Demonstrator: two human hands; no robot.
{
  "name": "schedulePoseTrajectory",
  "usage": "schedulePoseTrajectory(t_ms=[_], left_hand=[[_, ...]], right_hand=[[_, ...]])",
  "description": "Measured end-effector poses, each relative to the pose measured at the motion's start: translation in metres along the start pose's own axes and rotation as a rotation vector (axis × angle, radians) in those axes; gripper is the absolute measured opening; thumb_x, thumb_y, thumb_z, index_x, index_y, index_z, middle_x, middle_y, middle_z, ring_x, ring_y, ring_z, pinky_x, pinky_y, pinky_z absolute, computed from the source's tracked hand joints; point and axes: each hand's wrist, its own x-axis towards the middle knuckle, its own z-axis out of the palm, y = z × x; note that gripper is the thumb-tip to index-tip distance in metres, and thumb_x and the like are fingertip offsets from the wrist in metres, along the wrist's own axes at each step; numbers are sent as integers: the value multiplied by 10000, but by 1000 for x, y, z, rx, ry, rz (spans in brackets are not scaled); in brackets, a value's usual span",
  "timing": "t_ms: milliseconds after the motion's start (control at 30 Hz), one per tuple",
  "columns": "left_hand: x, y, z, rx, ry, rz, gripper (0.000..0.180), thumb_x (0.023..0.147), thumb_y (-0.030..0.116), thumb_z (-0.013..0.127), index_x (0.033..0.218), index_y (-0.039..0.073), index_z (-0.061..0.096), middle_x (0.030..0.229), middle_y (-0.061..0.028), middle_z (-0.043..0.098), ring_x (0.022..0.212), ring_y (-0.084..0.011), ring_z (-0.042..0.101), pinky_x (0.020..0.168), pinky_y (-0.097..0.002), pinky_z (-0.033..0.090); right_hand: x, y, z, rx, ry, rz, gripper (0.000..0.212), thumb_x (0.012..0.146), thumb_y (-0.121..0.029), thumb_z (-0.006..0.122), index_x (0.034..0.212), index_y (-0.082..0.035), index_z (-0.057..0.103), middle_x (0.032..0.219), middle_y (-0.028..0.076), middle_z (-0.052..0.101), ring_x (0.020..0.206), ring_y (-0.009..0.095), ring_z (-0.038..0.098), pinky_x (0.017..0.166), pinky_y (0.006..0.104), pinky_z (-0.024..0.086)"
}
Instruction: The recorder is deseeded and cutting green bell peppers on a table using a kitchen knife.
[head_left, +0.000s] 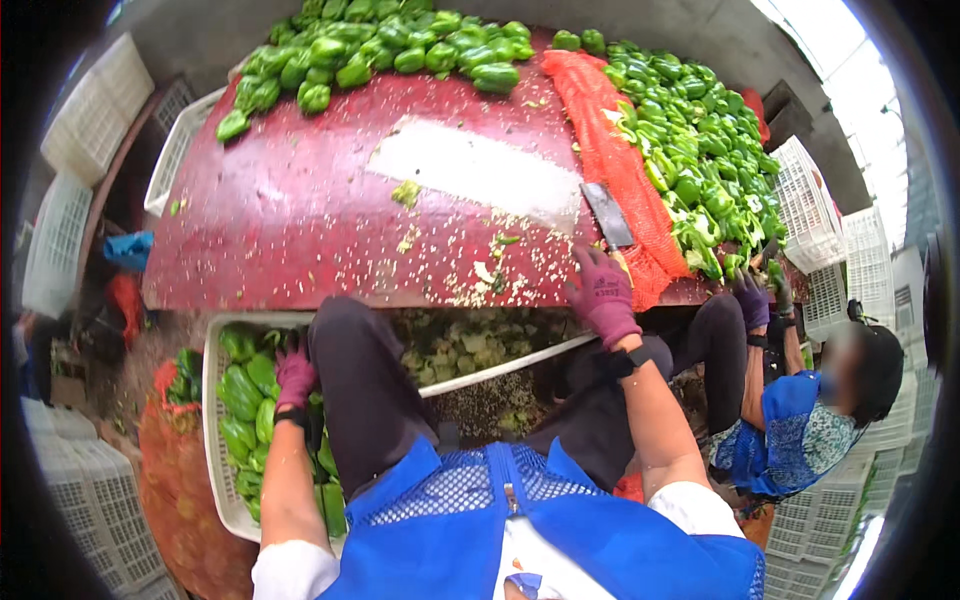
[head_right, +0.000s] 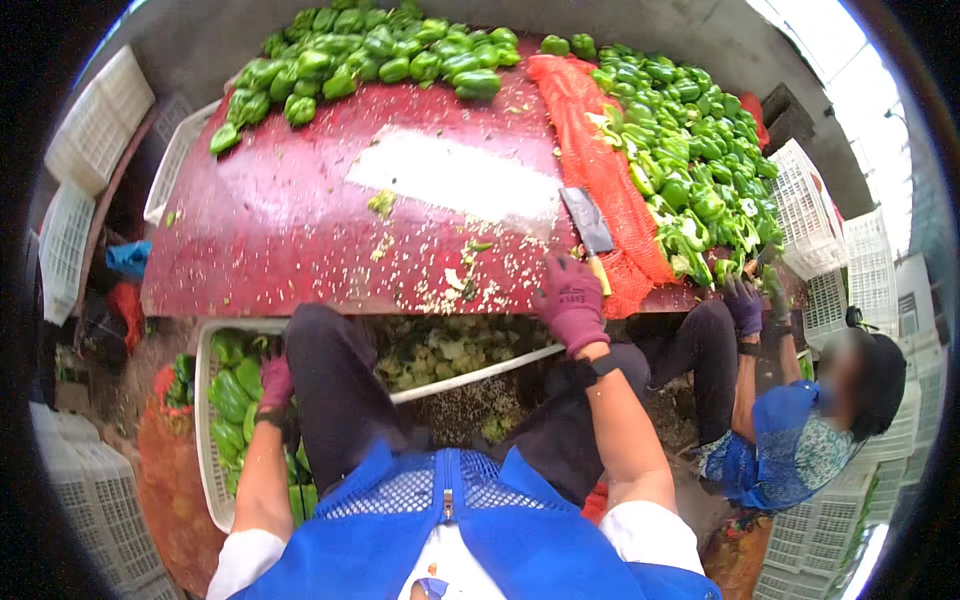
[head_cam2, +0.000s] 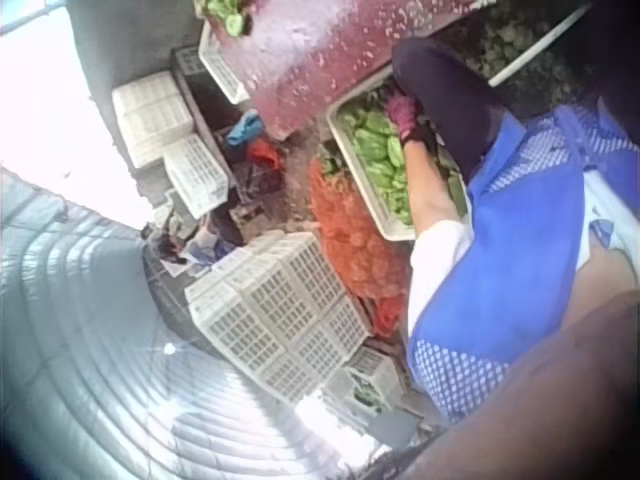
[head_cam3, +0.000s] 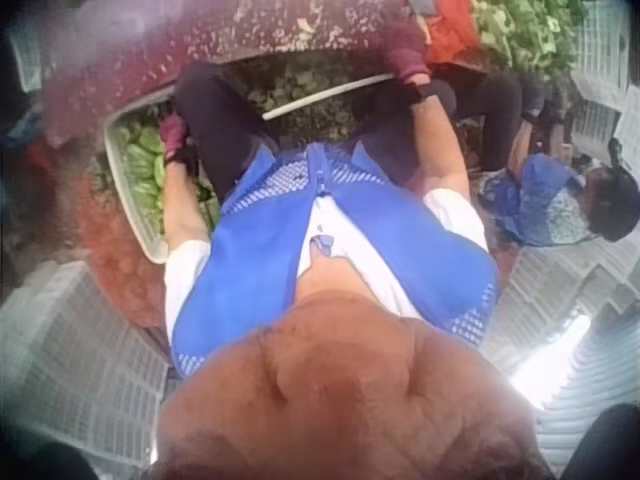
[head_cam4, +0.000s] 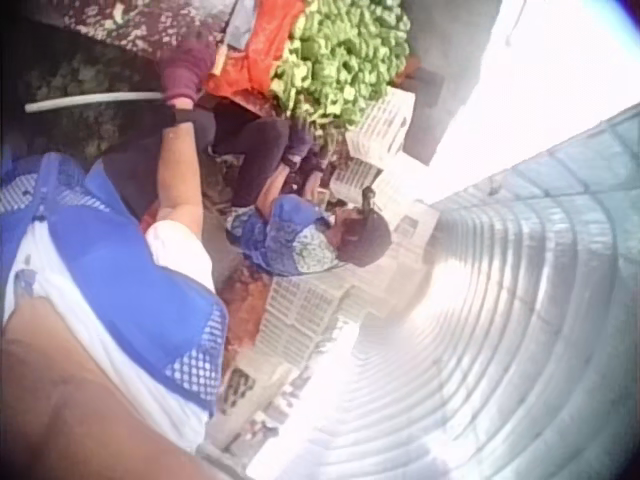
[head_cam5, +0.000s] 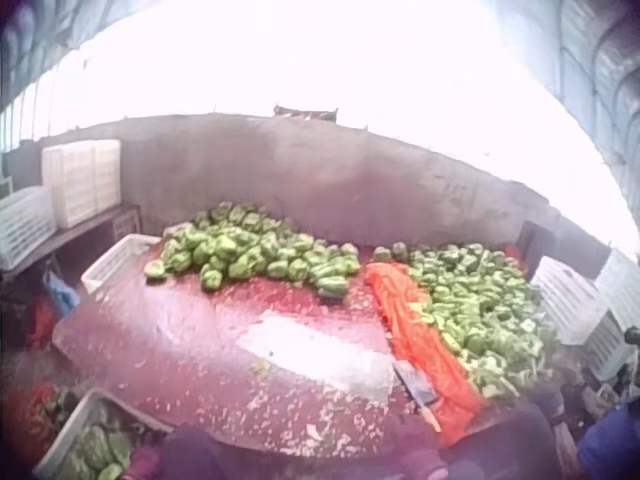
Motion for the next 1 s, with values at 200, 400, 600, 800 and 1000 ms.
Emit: schedulePoseTrajectory(t_ms=[200, 400, 600, 800, 1000], left_hand=[[23, -44, -80, -831, 303, 6, 398, 897, 168, 603, 1262, 11, 575, 1185, -113, 652, 1042, -194, 624, 929, -297, 467], [9, 61, -205, -837, 464, 221, 405, 868, 172, 666, 1254, 71, 602, 1155, -111, 663, 995, -138, 635, 854, -293, 499], [-20, 159, -245, -733, 456, 640, 409, 887, 89, 640, 1281, 29, 553, 1221, -109, 626, 1102, -170, 594, 955, -305, 466], [-22, 189, -238, -755, 429, 780, 413, 877, 99, 659, 1276, 53, 560, 1214, -98, 627, 1113, -171, 591, 949, -307, 479], [12, 199, -249, -673, 458, 758, 450, 872, 153, 669, 1297, 86, 539, 1244, -138, 597, 1114, -208, 600, 936, -321, 496]], right_hand=[[7, 77, 29, -57, -440, 471, 420, 816, -283, 643, 1180, -106, 528, 1104, 166, 580, 1042, 340, 577, 810, 474, 486], [-10, 89, 44, -181, -190, 439, 478, 841, -290, 614, 1261, -136, 443, 919, 180, 623, 874, 341, 636, 728, 500, 500], [8, 87, 61, 217, -239, 498, 553, 836, -407, 573, 1285, -122, 421, 1046, 266, 627, 966, 418, 625, 810, 494, 486], [15, 61, 40, 676, 286, 315, 573, 827, -274, 556, 1355, -106, 412, 1109, 223, 622, 994, 413, 605, 829, 458, 488], [54, 20, 27, 1288, 278, 357, 476, 834, -174, 609, 1259, -4, 481, 864, 87, 606, 638, 174, 595, 561, 302, 496]])
